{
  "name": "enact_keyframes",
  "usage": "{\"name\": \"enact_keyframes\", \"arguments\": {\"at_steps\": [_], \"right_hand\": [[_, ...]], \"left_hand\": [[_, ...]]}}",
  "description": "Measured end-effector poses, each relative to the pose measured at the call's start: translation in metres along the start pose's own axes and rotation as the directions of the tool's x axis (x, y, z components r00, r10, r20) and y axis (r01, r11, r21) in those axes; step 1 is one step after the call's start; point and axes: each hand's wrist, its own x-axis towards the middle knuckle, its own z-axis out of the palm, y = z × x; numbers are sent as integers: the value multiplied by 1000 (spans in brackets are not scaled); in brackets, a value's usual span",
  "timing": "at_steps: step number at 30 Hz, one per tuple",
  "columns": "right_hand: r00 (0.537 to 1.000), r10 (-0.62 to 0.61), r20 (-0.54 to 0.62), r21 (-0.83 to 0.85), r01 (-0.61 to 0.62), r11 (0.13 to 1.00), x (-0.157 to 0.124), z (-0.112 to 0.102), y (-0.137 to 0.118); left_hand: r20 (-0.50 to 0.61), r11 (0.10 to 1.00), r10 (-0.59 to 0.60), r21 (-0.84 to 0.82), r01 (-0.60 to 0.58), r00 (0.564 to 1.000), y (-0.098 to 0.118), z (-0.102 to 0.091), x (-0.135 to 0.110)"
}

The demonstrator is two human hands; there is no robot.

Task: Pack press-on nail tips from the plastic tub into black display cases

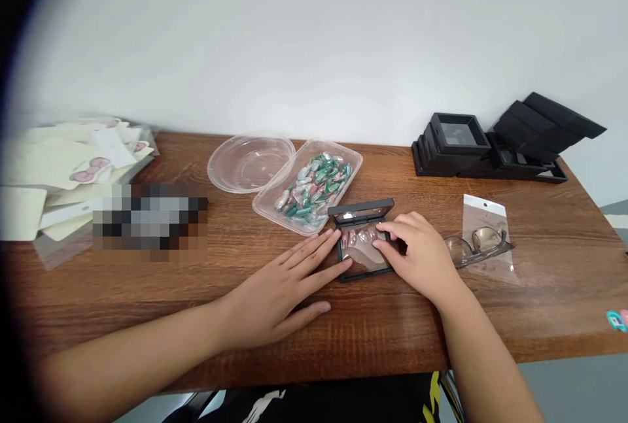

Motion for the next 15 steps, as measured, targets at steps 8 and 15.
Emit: {"name": "enact_keyframes", "arguments": {"at_steps": [8,15], "right_hand": [[1000,-4,-23,-15,4,1000,3,5,-6],[1000,-28,-15,19,28,999,3,6,-8]], "left_hand": [[4,1000,-14,-10,14,1000,0,1,-1],[0,1000,-11,5,11,1000,0,1,0]]}}
